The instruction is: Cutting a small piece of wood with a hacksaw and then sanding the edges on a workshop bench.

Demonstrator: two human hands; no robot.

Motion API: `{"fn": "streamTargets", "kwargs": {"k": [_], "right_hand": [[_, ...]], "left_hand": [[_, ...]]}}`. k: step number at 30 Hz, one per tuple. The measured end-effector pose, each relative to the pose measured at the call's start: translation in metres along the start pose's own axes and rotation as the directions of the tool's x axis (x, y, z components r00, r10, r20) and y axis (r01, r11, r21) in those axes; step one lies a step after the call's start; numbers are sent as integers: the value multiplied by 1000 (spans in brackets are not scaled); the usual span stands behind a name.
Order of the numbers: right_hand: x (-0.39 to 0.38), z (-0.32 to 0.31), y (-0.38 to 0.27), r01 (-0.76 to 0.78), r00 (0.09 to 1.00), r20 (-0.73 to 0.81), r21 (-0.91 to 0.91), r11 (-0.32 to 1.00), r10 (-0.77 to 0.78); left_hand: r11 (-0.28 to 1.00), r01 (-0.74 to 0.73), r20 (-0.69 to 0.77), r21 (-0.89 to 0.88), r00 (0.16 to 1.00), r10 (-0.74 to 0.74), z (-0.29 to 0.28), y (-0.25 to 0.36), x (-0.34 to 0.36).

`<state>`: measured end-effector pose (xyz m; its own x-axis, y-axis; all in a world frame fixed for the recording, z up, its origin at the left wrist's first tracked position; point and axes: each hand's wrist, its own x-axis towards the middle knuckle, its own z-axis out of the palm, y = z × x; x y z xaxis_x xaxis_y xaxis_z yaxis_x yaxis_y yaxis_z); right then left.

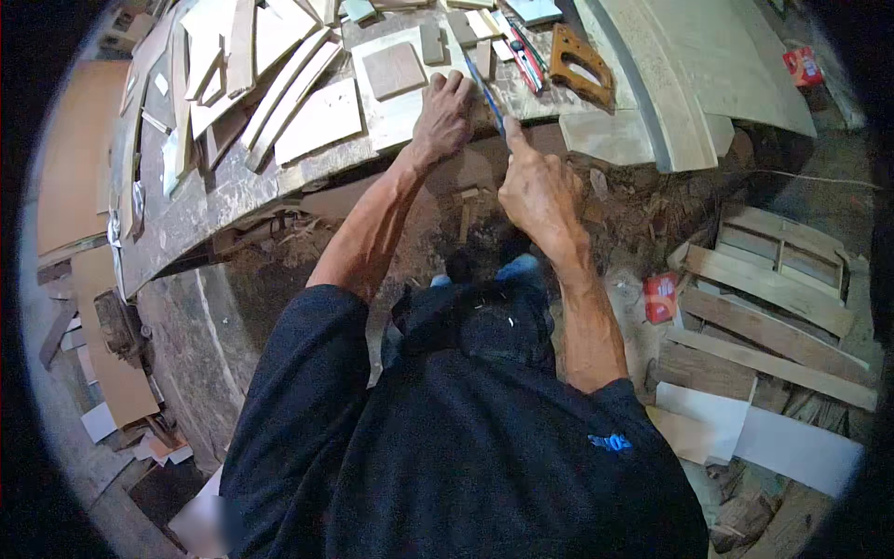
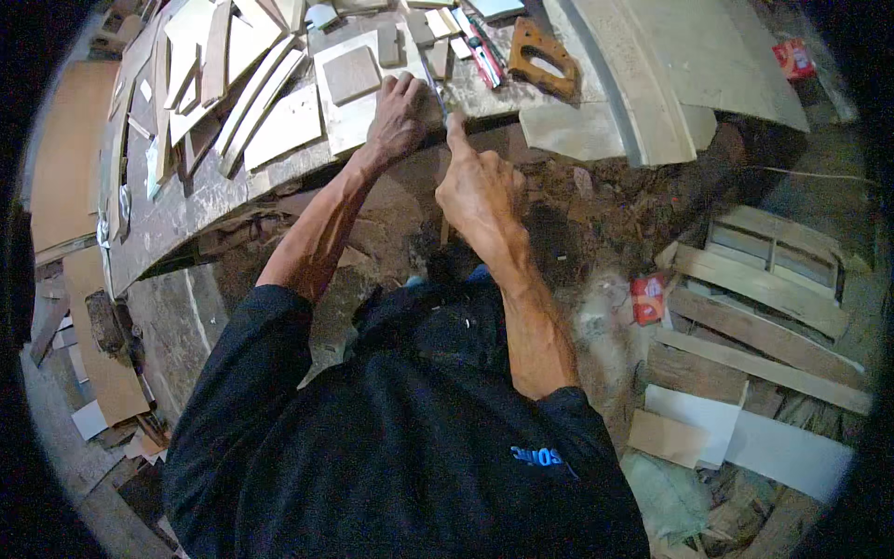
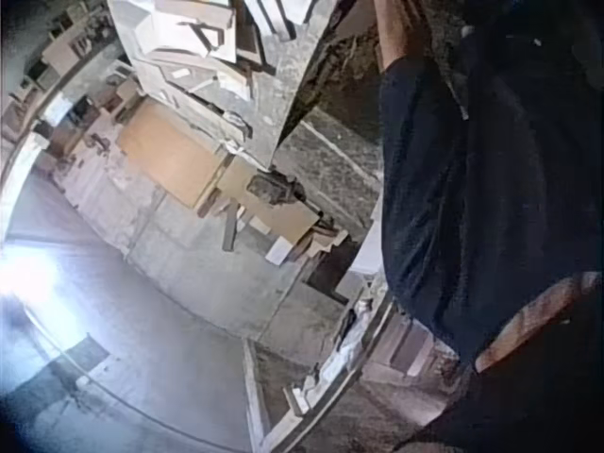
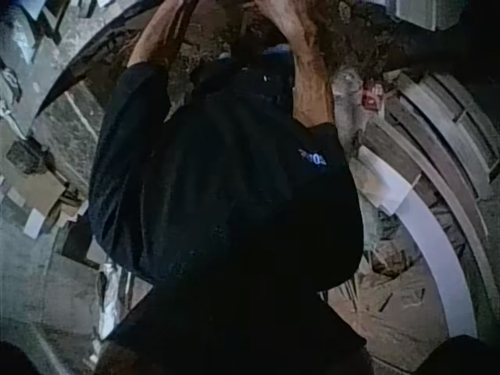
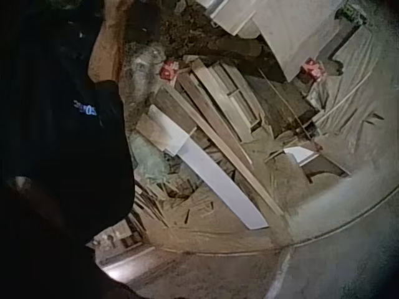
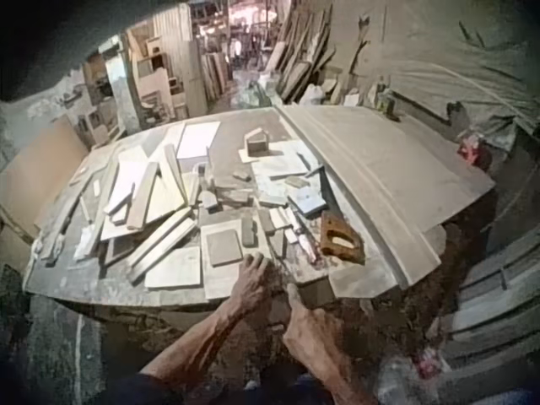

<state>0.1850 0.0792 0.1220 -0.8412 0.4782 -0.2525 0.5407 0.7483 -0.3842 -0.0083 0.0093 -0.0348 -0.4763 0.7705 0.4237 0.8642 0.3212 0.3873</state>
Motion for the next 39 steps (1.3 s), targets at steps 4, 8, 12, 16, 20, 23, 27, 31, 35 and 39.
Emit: {"fn": "streamTargets", "kwargs": {"k": [4, 8, 12, 16, 20, 23, 27, 31, 35, 39], "right_hand": [[-4, 1, -1, 2, 1000, 8, -25, 1000, -2], [23, 25, 1, 13, 998, -60, 7, 1000, -13], [26, 25, 2, 10, 996, -85, 32, 999, -7], [26, 25, 3, 5, 995, -97, 39, 999, -1], [29, 31, 11, 17, 993, -117, 30, 999, -13], [17, 16, 5, 14, 994, -107, 20, 1000, -12], [-10, -4, 3, -16, 1000, 3, -35, 999, 16], [20, 20, 12, 30, 993, -110, -23, 999, -33], [13, 16, 16, 102, 982, -161, -6, 995, -102], [-4, 5, 10, 7, 999, -37, -36, 999, -9]], "left_hand": [[1000, 16, -17, -3, 1000, -16, 1, -4, 1], [1000, 8, -11, -23, 1000, -8, 6, -5, 2], [1000, -17, 20, 16, 1000, 17, 11, -9, 2], [1000, 10, -1, 13, 1000, -10, 11, -7, 3], [1000, 27, 22, 12, 999, -28, 9, -4, 5], [999, 48, 43, 19, 998, -49, 4, 2, 4], [999, 52, 24, 16, 998, -52, 2, 2, 3], [999, -34, 58, 0, 998, 34, 13, -11, 6], [999, 49, 49, 0, 998, -49, 7, -6, 7], [999, 12, 70, 38, 997, -15, 11, -4, 3]]}}
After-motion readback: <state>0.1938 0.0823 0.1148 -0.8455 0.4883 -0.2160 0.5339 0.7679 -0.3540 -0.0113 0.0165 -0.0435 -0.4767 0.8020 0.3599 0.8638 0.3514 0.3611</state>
